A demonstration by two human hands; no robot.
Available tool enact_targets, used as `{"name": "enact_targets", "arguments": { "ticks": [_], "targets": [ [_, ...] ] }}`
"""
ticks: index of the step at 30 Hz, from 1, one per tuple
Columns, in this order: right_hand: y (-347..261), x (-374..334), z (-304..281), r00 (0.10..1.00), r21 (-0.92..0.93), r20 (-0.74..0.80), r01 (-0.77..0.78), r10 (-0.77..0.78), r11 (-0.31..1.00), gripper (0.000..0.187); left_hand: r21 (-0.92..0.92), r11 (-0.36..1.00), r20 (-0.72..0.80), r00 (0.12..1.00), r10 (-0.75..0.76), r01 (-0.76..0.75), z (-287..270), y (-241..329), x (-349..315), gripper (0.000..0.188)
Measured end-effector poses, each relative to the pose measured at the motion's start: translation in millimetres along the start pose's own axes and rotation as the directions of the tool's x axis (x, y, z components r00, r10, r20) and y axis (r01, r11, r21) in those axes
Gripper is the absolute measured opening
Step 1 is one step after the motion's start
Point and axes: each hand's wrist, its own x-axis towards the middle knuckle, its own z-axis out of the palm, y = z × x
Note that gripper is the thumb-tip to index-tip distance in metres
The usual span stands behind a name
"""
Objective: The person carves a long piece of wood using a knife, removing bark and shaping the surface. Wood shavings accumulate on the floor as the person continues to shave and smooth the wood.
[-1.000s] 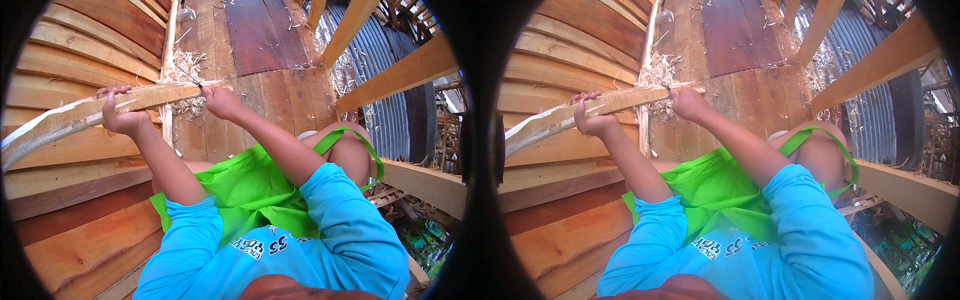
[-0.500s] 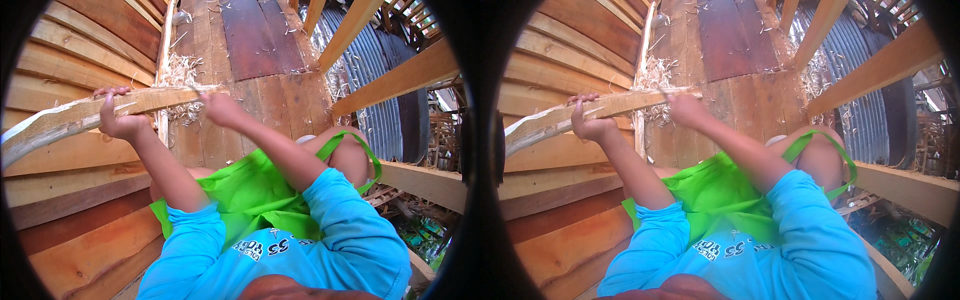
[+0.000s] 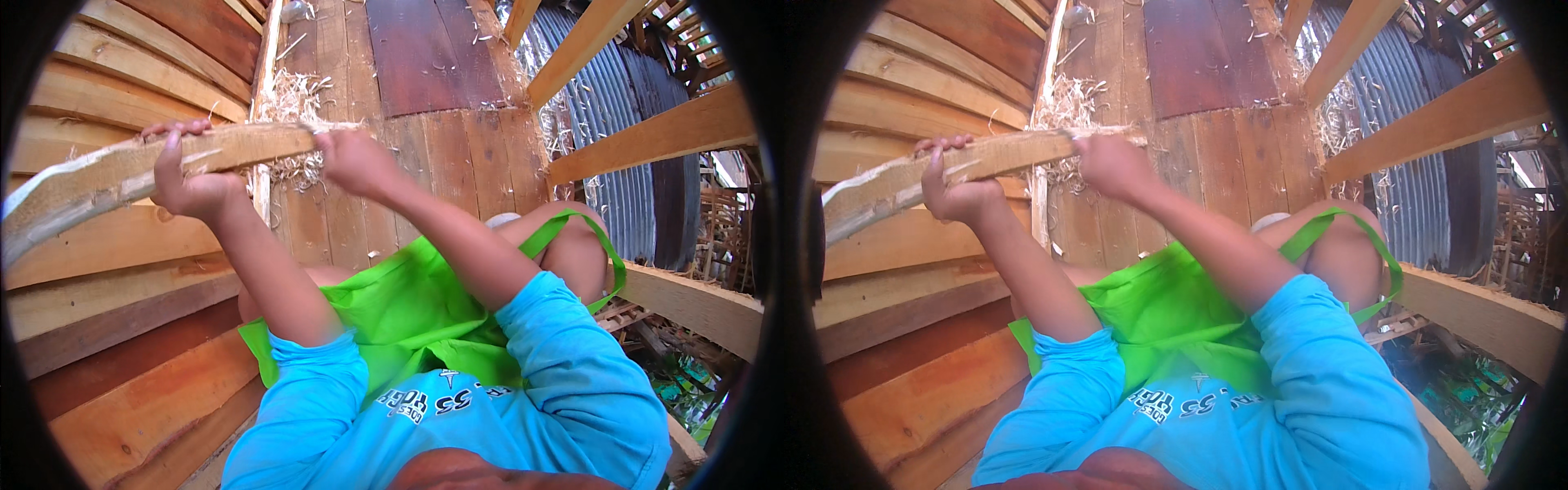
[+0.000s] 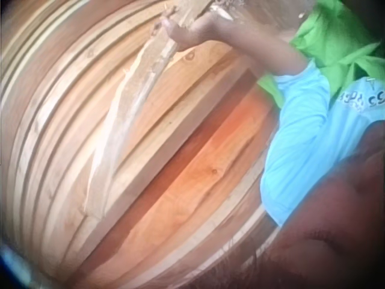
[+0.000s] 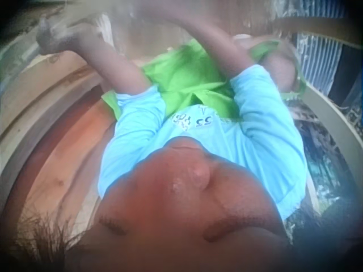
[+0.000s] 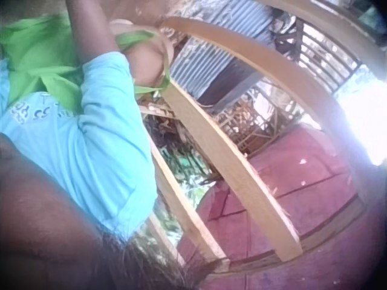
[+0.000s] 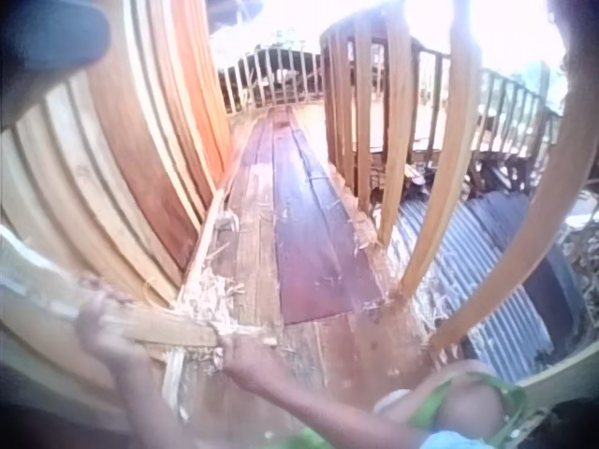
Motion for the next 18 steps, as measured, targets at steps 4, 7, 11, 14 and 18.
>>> {"name": "enact_targets", "arguments": {
  "ticks": [4, 7, 11, 14, 18],
  "targets": [
    [48.8, 17.1, 2.9, 0.994, -0.008, 0.013, -0.105, 0.105, 0.994, 0.052, 0.001, 1.0, -0.001, 1.0, 0.014, -0.014, 8.3, -2.8, 1.7, 0.032],
    [27.2, 8.3, 0.1, 0.994, -0.047, 0.075, -0.082, 0.085, 0.996, 0.051, -0.041, 0.999, -0.016, 1.0, 0.003, -0.004, 3.9, -0.3, 2.4, 0.036],
    [-28.9, -18.4, -14.9, 0.992, 0.012, 0.125, 0.026, -0.027, 1.0, 0.049, 0.022, 0.999, 0.011, 1.0, 0.023, -0.024, -4.6, 0.4, 0.4, 0.031],
    [65.9, 18.3, 1.6, 0.994, -0.031, -0.009, -0.11, 0.11, 0.993, 0.049, 0.042, 0.999, 0.018, 1.0, 0.013, -0.014, 3.0, -4.1, 2.9, 0.027],
    [60.1, 24.9, 0.7, 0.981, -0.099, 0.086, -0.163, 0.172, 0.982, 0.051, -0.012, 1.0, -0.026, 1.0, 0.008, -0.008, 2.4, -2.6, 4.5, 0.036]
  ]
}}
